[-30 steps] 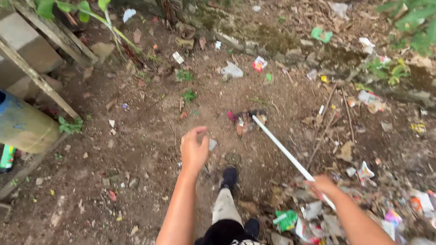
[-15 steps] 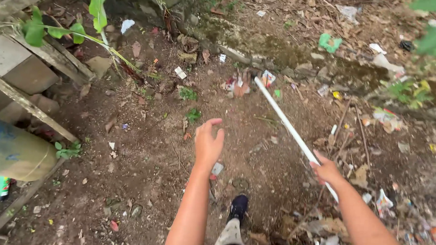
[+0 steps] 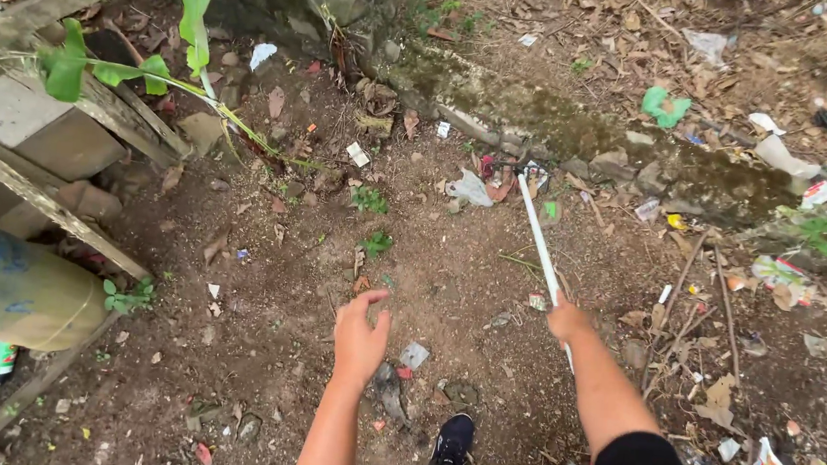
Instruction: Moving and spreading trash and organic debris with a rake.
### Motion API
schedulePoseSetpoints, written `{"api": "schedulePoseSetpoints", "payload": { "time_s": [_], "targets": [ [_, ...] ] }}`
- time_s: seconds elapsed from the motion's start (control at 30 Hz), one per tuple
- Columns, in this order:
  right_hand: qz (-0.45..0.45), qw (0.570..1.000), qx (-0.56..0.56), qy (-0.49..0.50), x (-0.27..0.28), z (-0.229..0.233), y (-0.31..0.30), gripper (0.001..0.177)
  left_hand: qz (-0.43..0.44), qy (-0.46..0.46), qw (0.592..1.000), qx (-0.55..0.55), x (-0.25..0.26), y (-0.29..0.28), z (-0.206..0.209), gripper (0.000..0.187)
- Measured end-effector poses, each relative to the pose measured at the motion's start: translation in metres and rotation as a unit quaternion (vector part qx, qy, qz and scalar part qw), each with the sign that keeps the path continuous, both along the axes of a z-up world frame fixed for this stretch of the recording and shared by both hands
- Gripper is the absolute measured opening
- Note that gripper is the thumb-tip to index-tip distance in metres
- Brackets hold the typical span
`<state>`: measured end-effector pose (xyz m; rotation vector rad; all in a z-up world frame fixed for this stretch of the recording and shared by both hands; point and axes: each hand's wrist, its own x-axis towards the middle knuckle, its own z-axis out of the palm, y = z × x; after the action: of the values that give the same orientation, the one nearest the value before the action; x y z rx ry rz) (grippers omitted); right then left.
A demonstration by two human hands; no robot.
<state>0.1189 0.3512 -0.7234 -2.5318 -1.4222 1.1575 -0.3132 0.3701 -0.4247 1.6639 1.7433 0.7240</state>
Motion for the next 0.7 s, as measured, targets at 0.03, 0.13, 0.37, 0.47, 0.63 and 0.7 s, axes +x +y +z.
{"api": "schedulePoseSetpoints", "payload": {
  "time_s": [0.03,0.13,0.37,0.47,0.63,0.7],
  "targets": [
    [-0.002,1.000,-0.007,0.005,-0.007,0.020,-0.011,0.075,-0.002,0.005,1.000,-0.007,0.000,-0.004,-0.003,0.034],
    [-0.143,0.987,-0.029,0.070,0.003,0.055,-0.006,0.072,-0.020,0.001,1.000,0.009,0.015,0.000,-0.006,0.035],
    [-0.109,0.992,-0.040,0.048,-0.002,0.100,-0.057,0.069,-0.057,-0.010,0.998,-0.006,0.048,-0.024,0.017,0.031],
    [-0.057,0.997,-0.037,0.029,0.010,0.073,-0.088,0.071,-0.059,-0.017,0.998,-0.017,0.050,-0.039,0.021,0.032],
    [-0.046,0.998,-0.018,0.028,0.016,0.093,-0.149,0.070,-0.063,-0.015,0.998,0.009,0.051,-0.070,0.024,0.033],
    [-0.102,0.990,-0.076,0.061,-0.002,0.158,-0.174,0.067,-0.068,-0.019,0.997,0.034,0.054,-0.086,0.029,0.033]
  ]
}}
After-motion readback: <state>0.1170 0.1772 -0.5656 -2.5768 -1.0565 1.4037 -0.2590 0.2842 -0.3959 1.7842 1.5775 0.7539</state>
